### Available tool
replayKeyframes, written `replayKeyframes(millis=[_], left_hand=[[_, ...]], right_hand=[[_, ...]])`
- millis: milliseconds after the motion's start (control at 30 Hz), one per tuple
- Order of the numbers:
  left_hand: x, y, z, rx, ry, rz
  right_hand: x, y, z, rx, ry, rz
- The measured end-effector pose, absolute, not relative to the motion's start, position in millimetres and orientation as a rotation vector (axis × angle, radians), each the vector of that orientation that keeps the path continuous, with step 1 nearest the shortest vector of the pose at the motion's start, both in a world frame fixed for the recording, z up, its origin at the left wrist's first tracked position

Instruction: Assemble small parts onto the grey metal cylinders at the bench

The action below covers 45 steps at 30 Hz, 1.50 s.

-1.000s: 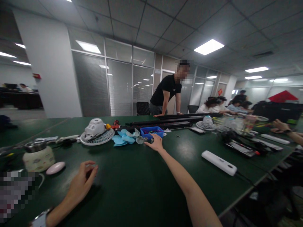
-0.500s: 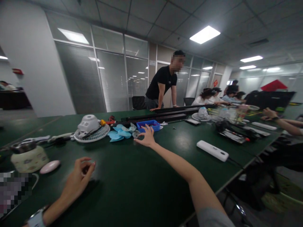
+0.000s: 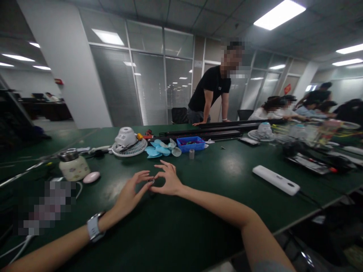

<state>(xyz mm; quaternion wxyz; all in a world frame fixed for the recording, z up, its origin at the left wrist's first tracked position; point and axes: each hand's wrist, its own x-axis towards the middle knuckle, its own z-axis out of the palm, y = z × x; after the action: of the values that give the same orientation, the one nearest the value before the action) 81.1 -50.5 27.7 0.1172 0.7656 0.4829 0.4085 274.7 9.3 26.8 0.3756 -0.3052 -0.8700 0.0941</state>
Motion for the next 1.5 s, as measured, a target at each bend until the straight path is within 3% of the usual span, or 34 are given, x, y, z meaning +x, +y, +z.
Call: replayKeyframes(millis=[300, 567, 733, 1033, 1500], left_hand=[[72.1, -47.2, 42.0, 1.912, 1.419, 1.456], [48.6, -57.0, 12.0, 2.057, 1.444, 1.009], [50.6, -51.0, 4.8, 2.141, 1.399, 0.909], [50.9, -57.0, 15.4, 2.004, 1.53, 1.032], [45.5, -49.7, 6.2, 1.996, 1.614, 1.081]], right_hand=[[272.2, 5.9, 21.7, -0.788, -2.181, 0.287], [272.4, 1.4, 25.1, -0.774, -2.276, 0.167], [278.7, 0.7, 24.2, -0.82, -2.238, 0.069], [355.0, 119.5, 24.3, -1.42, -1.79, -0.46], [375.0, 150.7, 11.6, -1.544, -1.925, -0.588]])
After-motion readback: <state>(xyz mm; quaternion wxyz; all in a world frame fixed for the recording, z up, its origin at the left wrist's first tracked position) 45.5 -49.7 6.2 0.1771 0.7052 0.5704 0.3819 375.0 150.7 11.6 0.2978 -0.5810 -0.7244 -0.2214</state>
